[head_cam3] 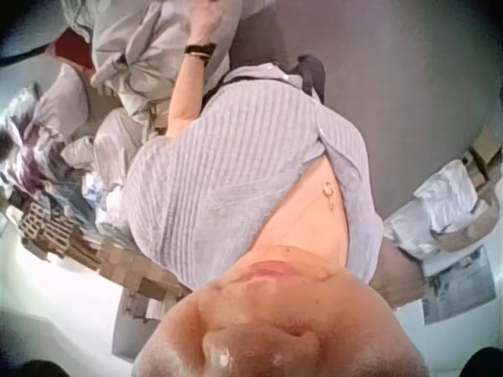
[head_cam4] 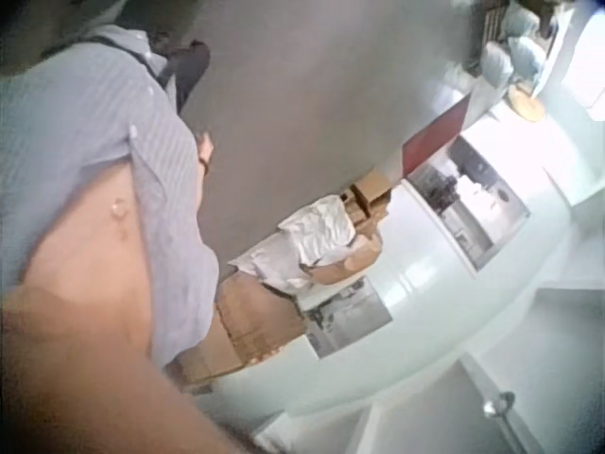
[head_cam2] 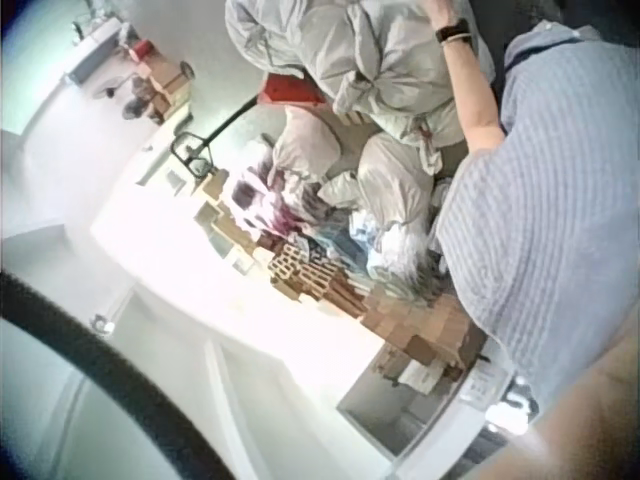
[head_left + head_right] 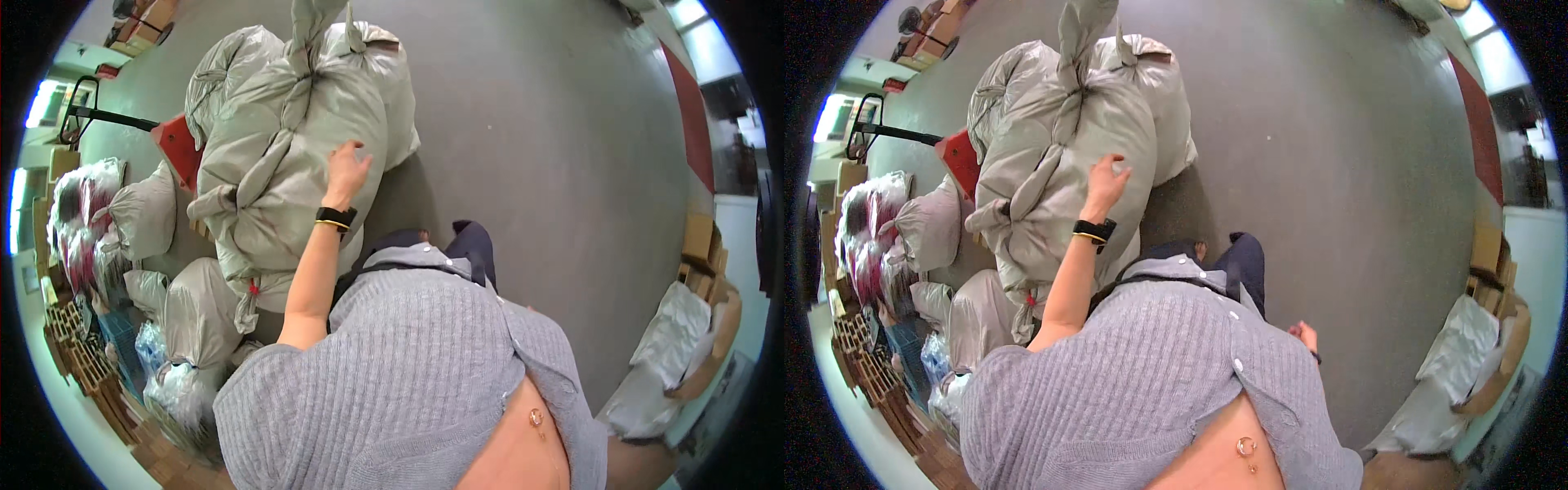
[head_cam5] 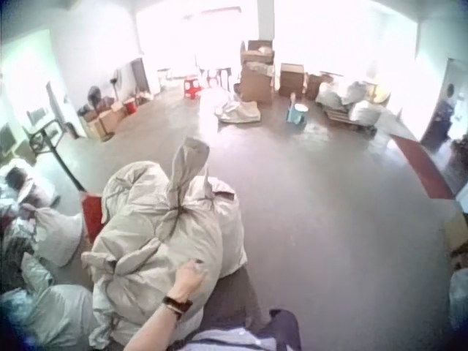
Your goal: The person moves large white sacks in a warehouse environment. They use a red manual pallet jack to lift and reposition a stack of sacks, then manually lift and place individual sacks onto a wooden pallet.
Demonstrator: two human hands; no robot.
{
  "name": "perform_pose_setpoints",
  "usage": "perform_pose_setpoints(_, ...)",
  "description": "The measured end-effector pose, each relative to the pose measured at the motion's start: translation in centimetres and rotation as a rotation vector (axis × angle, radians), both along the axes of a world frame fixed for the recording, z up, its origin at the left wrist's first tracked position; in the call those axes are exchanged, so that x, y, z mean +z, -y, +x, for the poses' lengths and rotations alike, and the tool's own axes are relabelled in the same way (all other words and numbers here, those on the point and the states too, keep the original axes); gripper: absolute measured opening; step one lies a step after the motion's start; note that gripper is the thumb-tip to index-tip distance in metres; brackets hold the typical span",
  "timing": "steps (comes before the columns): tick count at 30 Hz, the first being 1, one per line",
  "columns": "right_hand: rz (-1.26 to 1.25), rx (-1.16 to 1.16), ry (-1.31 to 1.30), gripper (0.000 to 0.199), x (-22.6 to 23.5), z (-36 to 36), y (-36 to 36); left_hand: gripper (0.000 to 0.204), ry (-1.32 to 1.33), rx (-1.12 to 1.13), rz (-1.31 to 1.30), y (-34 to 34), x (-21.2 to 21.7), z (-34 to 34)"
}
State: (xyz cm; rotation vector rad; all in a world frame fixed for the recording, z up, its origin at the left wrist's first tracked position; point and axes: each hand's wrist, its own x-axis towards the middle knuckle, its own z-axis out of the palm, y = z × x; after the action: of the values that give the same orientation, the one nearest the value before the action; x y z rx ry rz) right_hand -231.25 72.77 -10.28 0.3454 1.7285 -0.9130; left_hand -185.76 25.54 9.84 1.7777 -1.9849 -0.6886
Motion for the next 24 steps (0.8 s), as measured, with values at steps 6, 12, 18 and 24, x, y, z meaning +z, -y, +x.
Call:
perform_pose_setpoints(6,0.278,0.194,-0.017,0.021,1.7,-14.9,9.7,0.035,0.023,0.065,-0.036,11.2,-1.4,-8.0)
perform_pose_setpoints(12,0.295,0.411,-0.128,0.022,5.0,-35.6,30.9,0.043,0.039,0.351,0.143,18.5,-2.6,-14.1)
perform_pose_setpoints(18,-0.135,0.632,-0.447,0.027,8.7,-46.9,70.2,0.068,-0.164,0.744,0.343,20.4,-0.9,-14.3)
perform_pose_setpoints(24,-0.617,0.922,-0.425,0.021,16.6,-26.6,101.8,0.060,-0.152,0.821,0.443,21.6,-3.8,-10.5)
